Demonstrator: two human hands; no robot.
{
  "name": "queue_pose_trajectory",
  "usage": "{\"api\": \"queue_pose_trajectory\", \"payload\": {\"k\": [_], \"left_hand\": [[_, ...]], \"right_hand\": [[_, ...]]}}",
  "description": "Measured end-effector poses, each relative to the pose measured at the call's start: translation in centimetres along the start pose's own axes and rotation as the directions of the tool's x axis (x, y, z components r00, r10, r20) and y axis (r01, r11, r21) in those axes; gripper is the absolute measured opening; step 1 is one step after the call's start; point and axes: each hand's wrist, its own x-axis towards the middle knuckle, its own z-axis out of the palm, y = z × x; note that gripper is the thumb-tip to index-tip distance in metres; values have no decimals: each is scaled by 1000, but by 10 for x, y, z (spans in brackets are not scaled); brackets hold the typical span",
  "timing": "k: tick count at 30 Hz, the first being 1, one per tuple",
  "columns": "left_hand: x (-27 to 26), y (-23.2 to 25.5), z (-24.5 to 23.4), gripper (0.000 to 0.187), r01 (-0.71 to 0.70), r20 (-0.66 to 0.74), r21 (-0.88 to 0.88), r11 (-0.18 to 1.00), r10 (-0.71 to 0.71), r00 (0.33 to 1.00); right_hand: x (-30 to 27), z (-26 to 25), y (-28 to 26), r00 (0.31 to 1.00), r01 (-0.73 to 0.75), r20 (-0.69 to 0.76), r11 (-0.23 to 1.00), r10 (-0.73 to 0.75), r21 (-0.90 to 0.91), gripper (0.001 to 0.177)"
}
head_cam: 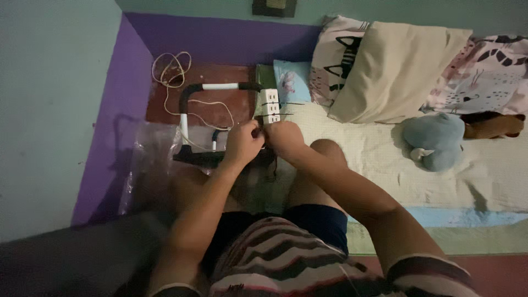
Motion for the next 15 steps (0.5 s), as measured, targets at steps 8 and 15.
{"api": "queue_pose_trajectory", "payload": {"k": [8,15], "left_hand": [[9,-2,-2,17,52,253,80,995,-71,965],[11,-38,9,19,160,409,-59,985,-123,904]], "right_hand": [[-19,9,21,975,166,-157,985,-156,50,11],[-14,-1,15,965,212,-170,976,-201,48,9]]}}
